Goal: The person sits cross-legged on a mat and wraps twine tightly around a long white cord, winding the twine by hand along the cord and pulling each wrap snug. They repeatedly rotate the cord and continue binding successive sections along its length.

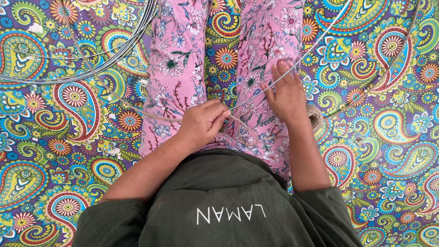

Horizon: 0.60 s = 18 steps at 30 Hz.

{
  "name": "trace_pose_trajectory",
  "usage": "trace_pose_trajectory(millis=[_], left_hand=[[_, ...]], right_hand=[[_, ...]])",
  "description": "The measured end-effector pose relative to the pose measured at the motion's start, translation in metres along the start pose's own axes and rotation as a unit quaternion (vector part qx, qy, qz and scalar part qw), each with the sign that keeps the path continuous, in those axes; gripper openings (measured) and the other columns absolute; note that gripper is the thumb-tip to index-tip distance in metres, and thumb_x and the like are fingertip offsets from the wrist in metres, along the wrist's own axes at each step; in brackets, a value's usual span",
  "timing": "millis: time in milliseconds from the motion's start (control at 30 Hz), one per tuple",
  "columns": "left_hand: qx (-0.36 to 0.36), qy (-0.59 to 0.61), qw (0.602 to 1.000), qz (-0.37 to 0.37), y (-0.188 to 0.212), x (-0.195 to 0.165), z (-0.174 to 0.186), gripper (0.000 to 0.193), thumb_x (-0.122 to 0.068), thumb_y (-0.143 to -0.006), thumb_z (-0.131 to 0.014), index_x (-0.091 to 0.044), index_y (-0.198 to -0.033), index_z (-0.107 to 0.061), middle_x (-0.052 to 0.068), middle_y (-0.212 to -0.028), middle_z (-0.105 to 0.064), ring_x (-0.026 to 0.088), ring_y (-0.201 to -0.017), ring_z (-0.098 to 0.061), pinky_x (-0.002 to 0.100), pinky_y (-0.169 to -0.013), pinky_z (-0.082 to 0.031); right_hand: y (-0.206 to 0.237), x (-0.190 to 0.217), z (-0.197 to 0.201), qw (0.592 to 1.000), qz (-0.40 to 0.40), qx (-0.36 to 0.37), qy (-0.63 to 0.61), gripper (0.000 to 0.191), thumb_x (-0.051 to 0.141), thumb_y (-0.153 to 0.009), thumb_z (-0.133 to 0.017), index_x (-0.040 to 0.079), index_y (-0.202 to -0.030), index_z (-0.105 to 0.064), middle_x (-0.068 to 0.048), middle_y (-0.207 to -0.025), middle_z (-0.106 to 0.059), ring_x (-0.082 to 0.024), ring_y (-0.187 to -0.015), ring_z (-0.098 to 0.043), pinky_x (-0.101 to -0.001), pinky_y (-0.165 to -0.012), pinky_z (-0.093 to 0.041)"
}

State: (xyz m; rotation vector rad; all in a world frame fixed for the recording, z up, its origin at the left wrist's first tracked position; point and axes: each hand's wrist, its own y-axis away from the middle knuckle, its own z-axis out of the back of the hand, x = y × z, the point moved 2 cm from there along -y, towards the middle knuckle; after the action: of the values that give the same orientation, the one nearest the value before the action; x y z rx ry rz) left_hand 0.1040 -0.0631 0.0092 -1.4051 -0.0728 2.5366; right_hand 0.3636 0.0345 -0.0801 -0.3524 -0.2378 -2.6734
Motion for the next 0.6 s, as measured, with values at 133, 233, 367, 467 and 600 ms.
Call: trace_pose_trajectory(millis=[133,233,367,467,600], left_hand=[[0.001,0.001,1.000,0.013,-0.001,0.005,-0.001,0.009,-0.016,-0.099,-0.067,-0.006,-0.098,-0.068,0.009,-0.090,-0.068,0.030,-0.075,-0.068,0.038,-0.062,-0.052],[0.028,0.005,0.999,0.045,-0.001,0.008,-0.001,0.009,-0.015,-0.099,-0.067,-0.006,-0.096,-0.068,0.009,-0.087,-0.067,0.030,-0.073,-0.067,0.039,-0.061,-0.052],[0.007,0.009,1.000,0.023,-0.004,0.008,0.000,0.009,-0.014,-0.098,-0.067,-0.005,-0.097,-0.067,0.010,-0.089,-0.066,0.031,-0.076,-0.067,0.039,-0.064,-0.052],[0.011,0.016,0.999,0.031,-0.007,0.009,0.001,0.008,-0.013,-0.098,-0.066,-0.005,-0.097,-0.066,0.010,-0.087,-0.065,0.031,-0.075,-0.066,0.039,-0.063,-0.051],[0.025,0.019,0.999,0.043,-0.009,0.007,0.003,0.009,-0.012,-0.099,-0.066,-0.004,-0.096,-0.066,0.011,-0.085,-0.063,0.031,-0.073,-0.065,0.039,-0.061,-0.050]], right_hand=[[0.002,0.001,-0.002,1.000,-0.016,0.005,-0.019,0.068,0.046,-0.104,-0.056,-0.002,-0.151,-0.049,-0.026,-0.157,-0.044,-0.039,-0.147,-0.042,-0.0554,-0.119,-0.030],[0.004,0.002,-0.004,1.000,-0.010,0.013,0.007,0.070,0.047,-0.103,-0.058,-0.004,-0.150,-0.048,-0.025,-0.158,-0.044,-0.040,-0.148,-0.041,-0.0549,-0.119,-0.030],[0.004,0.001,-0.006,1.000,-0.020,0.022,0.005,0.072,0.047,-0.100,-0.059,-0.002,-0.152,-0.047,-0.025,-0.158,-0.043,-0.039,-0.146,-0.041,-0.0550,-0.119,-0.029],[0.003,0.002,-0.007,0.999,-0.024,0.032,0.022,0.071,0.044,-0.101,-0.059,-0.002,-0.154,-0.046,-0.025,-0.160,-0.041,-0.040,-0.147,-0.041,-0.0547,-0.117,-0.029],[0.004,0.012,0.000,0.999,-0.041,0.031,0.006,0.074,0.046,-0.099,-0.061,-0.003,-0.152,-0.046,-0.026,-0.159,-0.042,-0.040,-0.144,-0.041,-0.0551,-0.117,-0.030]])
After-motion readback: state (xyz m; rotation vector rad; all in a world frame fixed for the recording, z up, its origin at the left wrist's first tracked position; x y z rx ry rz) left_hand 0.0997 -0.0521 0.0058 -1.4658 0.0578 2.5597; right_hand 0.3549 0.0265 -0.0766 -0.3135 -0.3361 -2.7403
